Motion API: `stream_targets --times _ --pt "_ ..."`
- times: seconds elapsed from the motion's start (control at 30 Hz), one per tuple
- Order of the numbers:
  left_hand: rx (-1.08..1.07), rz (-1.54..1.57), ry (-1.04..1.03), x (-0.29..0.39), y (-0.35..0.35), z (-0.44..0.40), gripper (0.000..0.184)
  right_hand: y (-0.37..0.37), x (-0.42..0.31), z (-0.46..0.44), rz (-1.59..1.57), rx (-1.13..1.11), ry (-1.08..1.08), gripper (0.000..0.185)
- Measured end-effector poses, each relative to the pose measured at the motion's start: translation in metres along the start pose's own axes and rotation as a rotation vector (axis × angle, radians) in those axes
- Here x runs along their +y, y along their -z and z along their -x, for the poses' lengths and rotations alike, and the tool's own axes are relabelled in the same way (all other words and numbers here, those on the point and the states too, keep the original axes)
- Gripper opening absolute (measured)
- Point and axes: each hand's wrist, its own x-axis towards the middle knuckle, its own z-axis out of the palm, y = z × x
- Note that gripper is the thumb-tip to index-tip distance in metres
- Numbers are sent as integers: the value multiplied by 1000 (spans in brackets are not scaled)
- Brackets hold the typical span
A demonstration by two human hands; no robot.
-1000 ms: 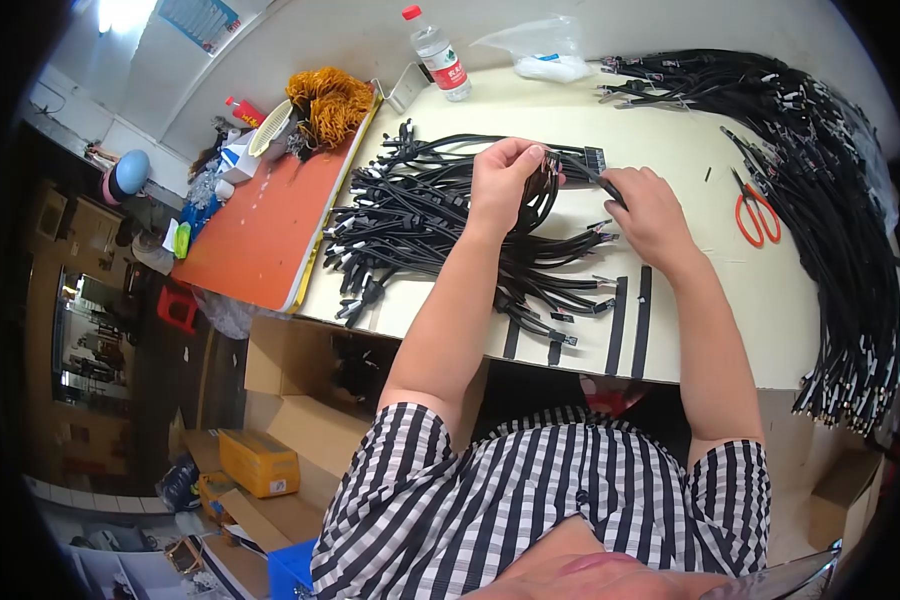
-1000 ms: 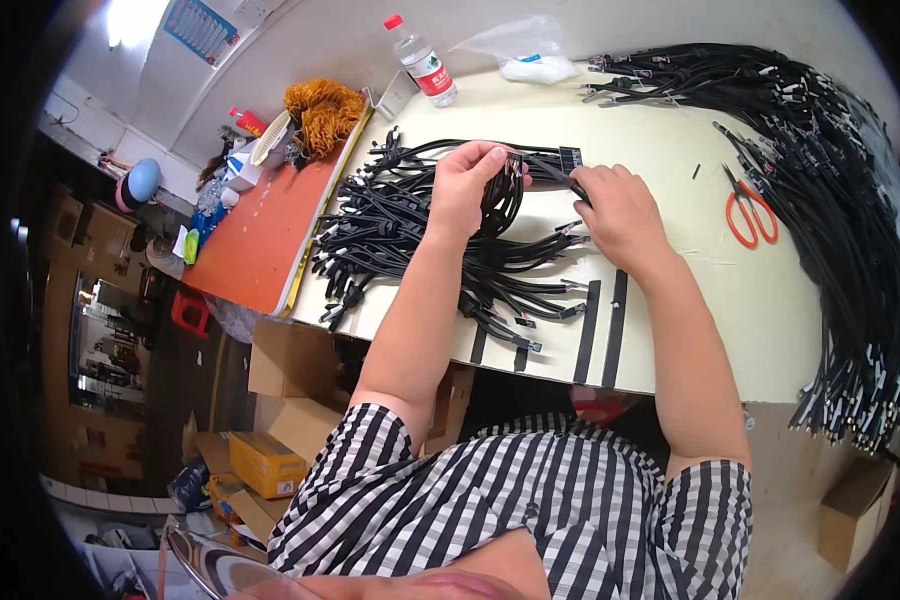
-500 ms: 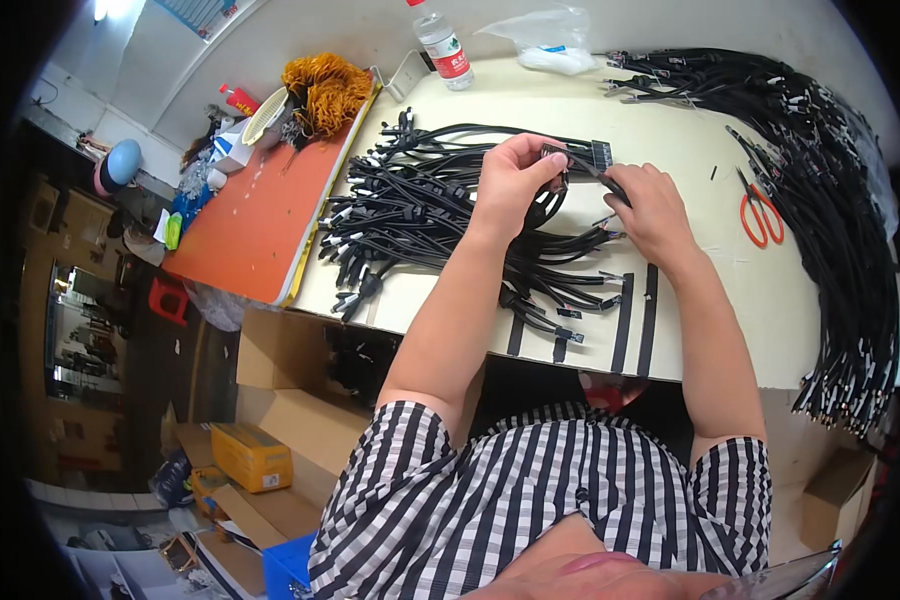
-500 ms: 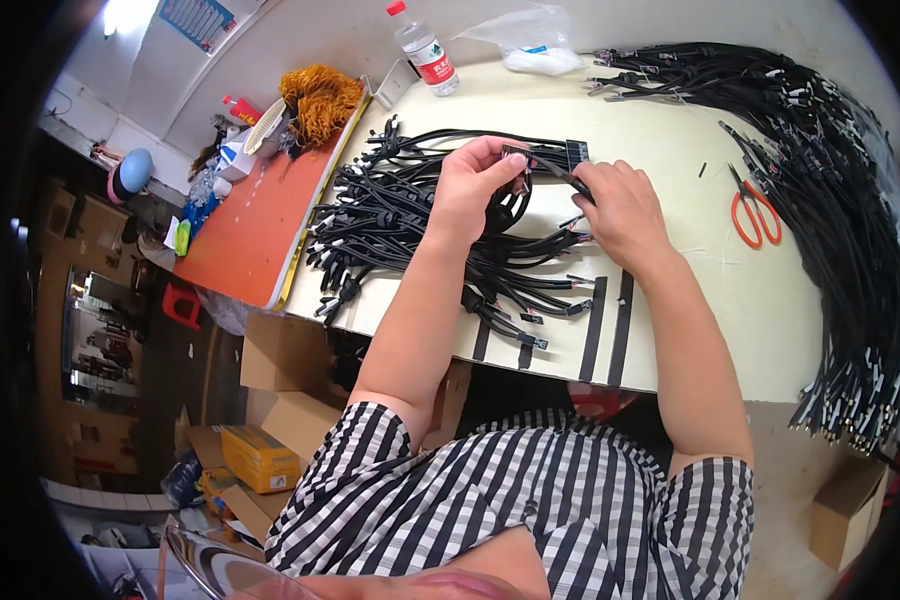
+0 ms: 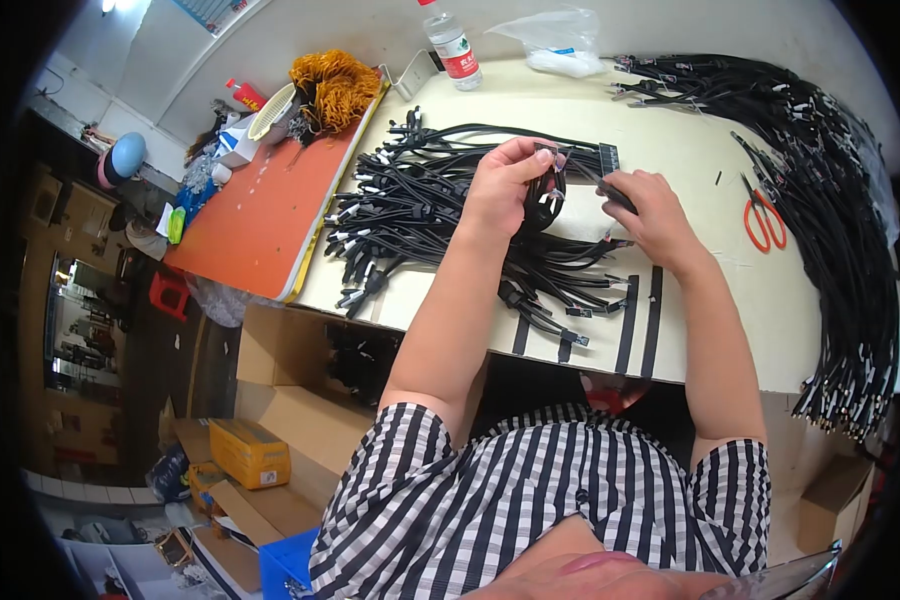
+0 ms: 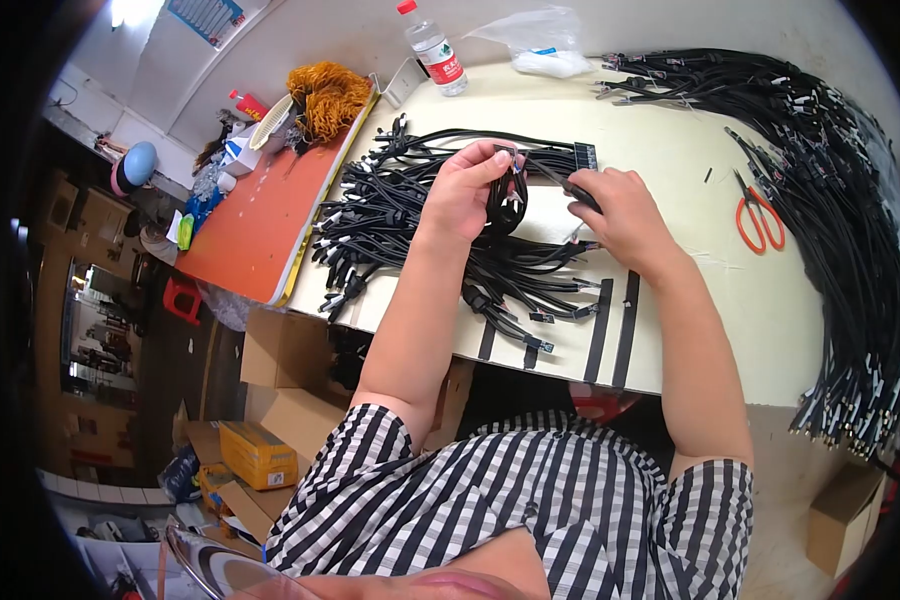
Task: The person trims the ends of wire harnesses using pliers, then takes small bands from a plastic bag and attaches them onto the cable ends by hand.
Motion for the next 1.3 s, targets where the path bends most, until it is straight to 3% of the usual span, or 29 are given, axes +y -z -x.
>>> stream_targets --times 0.03,0.1,0.13,0.2,0.23,0.57,0.7,0.77,0.83,0.9,0.97,1.03,1.3 --pt "31 18 -23 -1 -1 0 10 6 2 -1 2 0 2 22" --pt "60 42 -46 1 -2 0 10 18 6 -1 -461 -267 -167 23" --pt "109 60 -31 3 -3 0 10 21 4 1 -456 -270 -168 23" --pt "160 84 -23 4 -4 -1 11 27 0 7 256 6 72 25" --pt "176 50 -45 2 -4 -1 12 22 0 7 314 22 0 29" --pt "128 -187 -152 -10 -18 1 15 -2 -4 2 267 99 22 27" --pt "71 -132 -131 -7 -12 3 16 -1 -2 0 85 -9 -90 21" --pt "22 23 -16 -1 -8 4 16 1 -1 0 8 -51 -121 22" --pt "59 87 -30 6 -2 5 17 5 -4 1 -196 -235 -114 26" --pt "94 154 -47 8 -4 5 17 10 -2 6 -23 -116 -36 27" --pt "166 -89 -203 5 -14 7 19 12 -2 3 154 0 50 28" --pt "145 -118 -214 -3 -14 5 19 13 0 3 280 139 25 30" --pt "137 -160 -221 -11 -25 4 13 0 -6 0 248 114 32 27"
